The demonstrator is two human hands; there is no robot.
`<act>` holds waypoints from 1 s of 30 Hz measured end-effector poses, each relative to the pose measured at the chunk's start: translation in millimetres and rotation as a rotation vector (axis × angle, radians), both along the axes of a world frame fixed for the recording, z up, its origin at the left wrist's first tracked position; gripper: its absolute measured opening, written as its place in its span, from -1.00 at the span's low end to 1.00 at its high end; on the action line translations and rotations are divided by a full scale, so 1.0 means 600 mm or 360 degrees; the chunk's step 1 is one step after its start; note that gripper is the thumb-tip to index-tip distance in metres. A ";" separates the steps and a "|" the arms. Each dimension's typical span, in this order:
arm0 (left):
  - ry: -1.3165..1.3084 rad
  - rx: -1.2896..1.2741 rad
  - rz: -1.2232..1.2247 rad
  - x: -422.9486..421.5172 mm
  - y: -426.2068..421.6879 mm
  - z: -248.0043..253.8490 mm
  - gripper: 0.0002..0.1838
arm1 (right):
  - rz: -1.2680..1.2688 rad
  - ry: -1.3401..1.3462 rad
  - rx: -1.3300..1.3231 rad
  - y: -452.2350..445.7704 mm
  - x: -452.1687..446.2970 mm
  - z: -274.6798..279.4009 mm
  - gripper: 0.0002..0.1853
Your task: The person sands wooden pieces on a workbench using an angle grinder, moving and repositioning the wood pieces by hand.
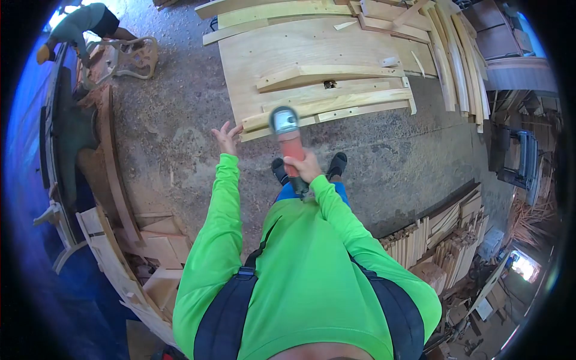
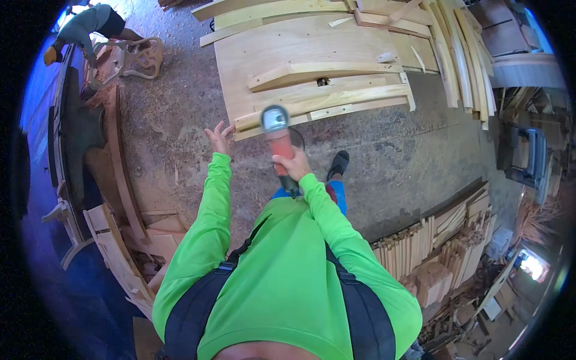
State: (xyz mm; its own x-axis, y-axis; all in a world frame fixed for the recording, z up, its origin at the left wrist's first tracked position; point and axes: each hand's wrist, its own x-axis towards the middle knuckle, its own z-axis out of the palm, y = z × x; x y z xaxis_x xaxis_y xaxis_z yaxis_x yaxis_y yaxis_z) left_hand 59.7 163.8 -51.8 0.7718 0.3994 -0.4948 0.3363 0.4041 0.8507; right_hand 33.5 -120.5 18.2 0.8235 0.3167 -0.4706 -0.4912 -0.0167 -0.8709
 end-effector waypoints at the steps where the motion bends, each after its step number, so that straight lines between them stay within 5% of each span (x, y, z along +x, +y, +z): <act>1: -0.0008 0.0015 -0.0014 -0.001 0.003 -0.006 0.09 | 0.0062 -0.0042 -0.0023 0.012 -0.002 0.000 -0.66; 5: -0.0043 0.0082 -0.0096 -0.003 0.018 -0.052 -0.09 | -0.0098 -0.0027 -0.0040 -0.008 0.013 0.056 -0.63; 9: -0.0179 0.0467 -0.0211 0.004 -0.003 -0.021 -0.40 | -0.0691 -0.0011 -0.0005 -0.116 0.042 -0.036 -0.65; 11: -0.0336 0.0581 -0.0177 0.005 -0.036 0.001 -0.43 | -0.0902 0.0031 0.0028 -0.164 0.059 0.019 -0.65; 14: -0.0409 0.1808 -0.0382 0.009 -0.061 0.027 -0.39 | -0.1168 -0.0033 0.0068 -0.236 0.060 0.009 -0.63; 17: -0.0507 0.2022 -0.0300 0.020 -0.061 0.013 -0.40 | -0.1351 -0.0064 0.0120 -0.291 0.026 -0.007 -0.58; 23: -0.0412 0.1446 -0.0698 0.032 -0.015 0.015 -0.53 | -0.1587 -0.0039 0.0138 -0.357 -0.048 0.010 -0.52; 30: -0.0021 0.1574 -0.0856 0.055 -0.008 0.035 -0.46 | -0.1746 -0.0059 0.0152 -0.391 -0.077 0.017 -0.48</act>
State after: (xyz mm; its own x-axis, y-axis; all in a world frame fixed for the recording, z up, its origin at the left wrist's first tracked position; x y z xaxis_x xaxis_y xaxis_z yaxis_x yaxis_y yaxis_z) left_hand 92.7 158.8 -30.9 0.9648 0.2252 -0.1356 0.2519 -0.6447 0.7218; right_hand -12.6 -354.9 28.3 0.6926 -0.5617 -0.4525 -0.1718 0.4809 -0.8598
